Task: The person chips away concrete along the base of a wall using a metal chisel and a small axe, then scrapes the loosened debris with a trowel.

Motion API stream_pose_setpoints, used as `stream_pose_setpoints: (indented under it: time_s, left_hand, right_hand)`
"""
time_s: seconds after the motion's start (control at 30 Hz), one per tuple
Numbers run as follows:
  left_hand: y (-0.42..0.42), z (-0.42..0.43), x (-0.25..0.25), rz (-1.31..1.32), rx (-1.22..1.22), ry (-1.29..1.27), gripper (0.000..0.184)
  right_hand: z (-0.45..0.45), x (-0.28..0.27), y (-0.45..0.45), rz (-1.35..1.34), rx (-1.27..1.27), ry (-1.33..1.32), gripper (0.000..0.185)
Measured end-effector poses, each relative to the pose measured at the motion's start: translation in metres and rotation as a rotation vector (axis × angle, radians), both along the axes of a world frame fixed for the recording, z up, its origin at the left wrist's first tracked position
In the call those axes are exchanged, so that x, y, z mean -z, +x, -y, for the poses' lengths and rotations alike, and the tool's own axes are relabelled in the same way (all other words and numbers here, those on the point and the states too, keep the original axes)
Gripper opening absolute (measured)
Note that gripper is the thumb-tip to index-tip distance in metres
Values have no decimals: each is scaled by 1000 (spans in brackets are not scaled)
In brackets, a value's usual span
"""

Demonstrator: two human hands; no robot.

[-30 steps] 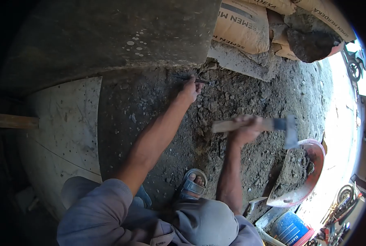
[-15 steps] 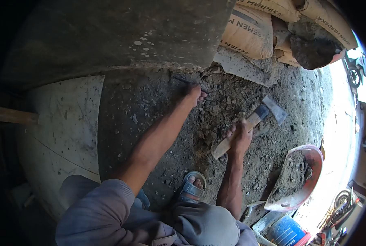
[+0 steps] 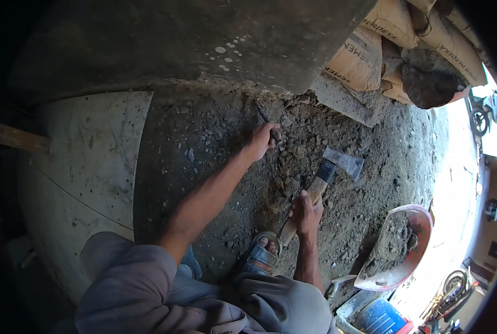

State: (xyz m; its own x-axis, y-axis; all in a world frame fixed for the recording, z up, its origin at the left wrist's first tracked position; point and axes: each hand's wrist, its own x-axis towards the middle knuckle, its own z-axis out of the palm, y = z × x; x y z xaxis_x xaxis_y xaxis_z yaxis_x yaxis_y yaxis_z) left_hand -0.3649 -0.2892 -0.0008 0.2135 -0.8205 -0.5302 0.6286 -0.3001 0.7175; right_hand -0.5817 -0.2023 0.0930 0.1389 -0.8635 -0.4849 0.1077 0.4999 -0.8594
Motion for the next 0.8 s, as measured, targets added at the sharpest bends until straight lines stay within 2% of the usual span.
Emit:
stream_pose_setpoints:
  time_s: [0.07, 0.2, 0.3, 0.43, 0.5, 0.53, 0.57, 0.63, 0.67, 0.73, 0.77, 0.8]
  left_hand:
    - [6, -1, 6, -125, -14, -48, 27]
    - [9, -7, -6, -160, -49, -68, 29]
    - [14, -6, -18, -233, -68, -107, 30]
    - [25, -7, -25, -371, -47, -130, 28]
    - [29, -9, -28, -436, -68, -150, 27]
    - [31, -11, -32, -485, -103, -120, 26]
    - [35, -13, -36, -532, -138, -92, 25]
    - [51, -16, -22, -581, -51, -153, 24]
    - [57, -14, -14, -622, 37, -215, 23]
    - [60, -14, -14, -613, 36, -192, 23]
    - [60, -13, -15, -605, 38, -168, 23]
    - [55, -13, -12, -606, 39, -174, 23]
  right_hand:
    - [-3, -1, 4, -26, -63, -35, 28]
    - [-19, -8, 11, -71, -203, -119, 31]
    - [-29, -8, 15, -305, -300, -217, 40]
    - [-26, -15, 21, -470, -407, -329, 39]
    - [-21, -31, 28, -613, -382, -793, 31]
    - [-18, -39, 28, -617, -384, -794, 31]
    - [-12, -47, 25, -716, -588, -898, 27]
    - [-10, -35, 25, -541, -626, -1027, 18]
    - [-5, -21, 26, -543, -628, -1031, 18]
    - [7, 2, 30, -532, -668, -1111, 25]
    - [13, 14, 34, -673, -686, -1014, 29]
    - [18, 19, 35, -675, -686, -1019, 29]
